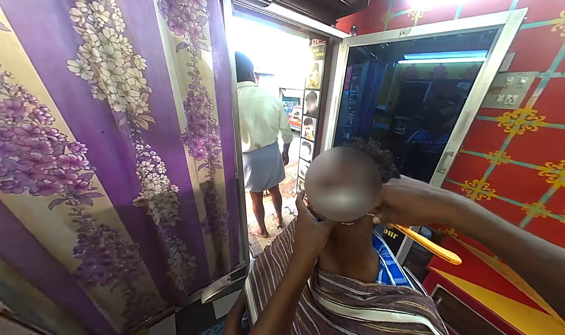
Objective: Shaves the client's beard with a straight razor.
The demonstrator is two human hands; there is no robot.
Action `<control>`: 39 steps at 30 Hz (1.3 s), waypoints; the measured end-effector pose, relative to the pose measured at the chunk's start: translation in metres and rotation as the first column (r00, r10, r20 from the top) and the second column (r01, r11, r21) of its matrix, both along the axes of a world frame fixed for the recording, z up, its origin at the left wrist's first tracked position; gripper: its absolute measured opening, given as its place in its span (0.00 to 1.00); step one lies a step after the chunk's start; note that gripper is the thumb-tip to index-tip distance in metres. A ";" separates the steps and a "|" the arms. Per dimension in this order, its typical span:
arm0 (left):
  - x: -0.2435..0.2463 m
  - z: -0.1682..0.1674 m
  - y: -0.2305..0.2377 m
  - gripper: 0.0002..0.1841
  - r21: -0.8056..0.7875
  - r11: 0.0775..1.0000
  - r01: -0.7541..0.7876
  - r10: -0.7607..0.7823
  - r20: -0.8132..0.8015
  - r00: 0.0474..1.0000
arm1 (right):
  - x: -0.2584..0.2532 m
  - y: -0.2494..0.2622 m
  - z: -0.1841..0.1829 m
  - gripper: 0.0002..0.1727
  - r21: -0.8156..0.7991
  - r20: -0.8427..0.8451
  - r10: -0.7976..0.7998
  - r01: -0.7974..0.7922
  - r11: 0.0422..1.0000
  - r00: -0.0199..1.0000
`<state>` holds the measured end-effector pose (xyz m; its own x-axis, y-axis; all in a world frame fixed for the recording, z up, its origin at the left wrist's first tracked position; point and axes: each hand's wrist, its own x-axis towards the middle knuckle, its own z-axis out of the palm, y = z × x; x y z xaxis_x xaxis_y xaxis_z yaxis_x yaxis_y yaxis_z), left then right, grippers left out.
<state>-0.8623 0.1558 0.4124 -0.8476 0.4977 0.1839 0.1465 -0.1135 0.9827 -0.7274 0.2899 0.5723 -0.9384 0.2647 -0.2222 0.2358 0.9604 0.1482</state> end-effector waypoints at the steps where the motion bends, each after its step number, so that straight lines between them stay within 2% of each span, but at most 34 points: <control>1: 0.000 -0.001 0.000 0.60 0.003 1.000 0.012 -0.012 -0.007 1.000 | -0.002 0.000 -0.005 0.12 0.008 0.032 -0.001 0.001 1.000 0.999; 6: -0.001 -0.007 0.000 0.60 0.007 1.000 0.003 -0.002 -0.043 0.999 | -0.005 -0.008 -0.011 0.13 0.083 0.074 -0.056 0.050 0.995 0.996; 12: 0.001 -0.006 0.001 0.61 -0.021 0.999 -0.025 0.024 -0.043 0.999 | -0.009 -0.020 -0.001 0.11 0.199 -0.006 -0.121 0.119 0.973 0.993; 17: 0.001 -0.006 0.000 0.61 -0.030 0.999 -0.024 0.023 -0.048 0.999 | -0.009 -0.022 0.004 0.12 0.154 0.111 -0.085 0.067 0.986 0.990; 23: 0.003 -0.006 0.001 0.61 -0.019 0.999 -0.034 0.033 -0.050 0.998 | -0.016 -0.026 0.015 0.12 0.237 0.067 -0.152 0.132 0.963 0.986; 26: 0.004 -0.005 -0.002 0.61 -0.029 0.999 -0.028 0.027 -0.047 0.999 | -0.015 -0.026 0.015 0.12 0.229 0.074 -0.126 0.106 0.968 0.989; 29: 0.004 -0.007 -0.002 0.60 -0.033 0.999 -0.029 0.027 -0.046 0.999 | -0.012 -0.028 0.010 0.13 0.181 0.153 -0.103 0.074 0.981 0.983; 32: 0.006 -0.005 -0.004 0.58 -0.044 0.998 -0.042 0.039 -0.073 0.997 | -0.015 -0.023 0.007 0.12 0.223 0.115 -0.096 0.069 0.972 0.989; 36: 0.008 -0.004 -0.005 0.58 -0.048 0.998 -0.049 0.044 -0.106 0.993 | -0.021 -0.023 0.015 0.11 0.250 0.040 -0.157 0.142 0.958 0.987; 39: 0.007 -0.004 -0.007 0.59 -0.047 0.997 -0.056 0.050 -0.111 0.993 | -0.019 -0.025 0.017 0.11 0.248 0.017 -0.119 0.111 0.962 0.993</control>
